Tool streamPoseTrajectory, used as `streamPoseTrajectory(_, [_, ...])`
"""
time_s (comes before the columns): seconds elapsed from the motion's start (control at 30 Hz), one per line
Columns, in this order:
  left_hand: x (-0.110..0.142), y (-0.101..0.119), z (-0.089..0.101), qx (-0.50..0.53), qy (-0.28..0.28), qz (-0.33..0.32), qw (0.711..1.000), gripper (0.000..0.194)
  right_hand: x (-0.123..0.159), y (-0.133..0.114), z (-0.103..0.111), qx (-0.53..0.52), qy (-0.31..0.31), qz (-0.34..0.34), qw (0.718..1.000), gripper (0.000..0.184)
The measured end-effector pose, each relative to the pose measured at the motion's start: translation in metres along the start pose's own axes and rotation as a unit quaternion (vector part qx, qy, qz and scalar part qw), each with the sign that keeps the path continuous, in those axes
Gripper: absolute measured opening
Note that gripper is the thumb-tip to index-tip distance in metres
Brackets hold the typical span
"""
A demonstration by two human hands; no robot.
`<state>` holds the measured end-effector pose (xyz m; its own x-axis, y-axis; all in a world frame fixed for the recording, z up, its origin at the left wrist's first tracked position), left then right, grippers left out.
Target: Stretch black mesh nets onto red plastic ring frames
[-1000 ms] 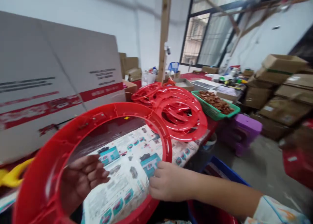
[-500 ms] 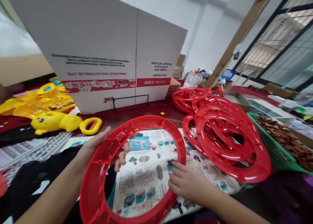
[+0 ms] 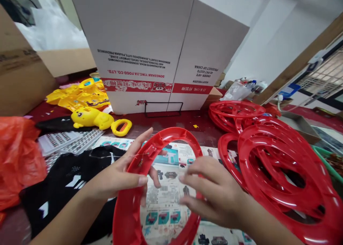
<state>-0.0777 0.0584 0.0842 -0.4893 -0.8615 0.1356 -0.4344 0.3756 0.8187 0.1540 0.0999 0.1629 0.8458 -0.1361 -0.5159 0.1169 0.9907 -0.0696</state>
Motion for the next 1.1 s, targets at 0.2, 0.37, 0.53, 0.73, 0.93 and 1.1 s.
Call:
streamPoseTrajectory(0.2, [0.006, 0.002, 0.011, -0.282, 0.219, -0.057, 0.932, 0.075, -0.087, 0.005, -0.053, -0.054, -0.084, -0.004, 0.995, 0.019])
streamPoseTrajectory(0.37, [-0.004, 0.0, 0.018, -0.285, 0.181, -0.018, 0.941, 0.018, -0.118, 0.016, -0.079, -0.07, -0.21, -0.037, 0.974, 0.013])
streamPoseTrajectory(0.53, [-0.006, -0.006, 0.021, -0.133, 0.113, 0.013, 0.985, 0.024, -0.118, 0.031, -0.081, -0.228, -0.138, -0.062, 0.962, 0.011])
streamPoseTrajectory(0.73, [-0.009, -0.005, 0.025, 0.003, 0.142, -0.02, 0.99, 0.048, -0.109, 0.042, -0.07, -0.373, -0.102, -0.261, 0.885, 0.006])
streamPoseTrajectory(0.93, [-0.011, -0.007, 0.03, 0.097, 0.14, -0.009, 0.985, 0.056, -0.095, 0.055, -0.07, -0.473, -0.062, -0.33, 0.814, 0.01])
streamPoseTrajectory(1.1, [-0.012, -0.008, 0.031, 0.079, 0.145, 0.004, 0.986, 0.055, -0.083, 0.062, -0.081, -0.532, 0.026, -0.319, 0.784, 0.015])
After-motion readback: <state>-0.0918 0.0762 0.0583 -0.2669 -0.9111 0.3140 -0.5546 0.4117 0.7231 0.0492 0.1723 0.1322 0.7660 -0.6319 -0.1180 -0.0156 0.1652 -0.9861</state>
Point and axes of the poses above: each hand's wrist, its own x-axis away from the middle knuckle, its own z-axis out of the back of the hand, y = z × x, the point moved 1 cm from there along -x, towards the middle knuckle, and after that the axes turned 6 degrees about z, right-handed, at the moved point
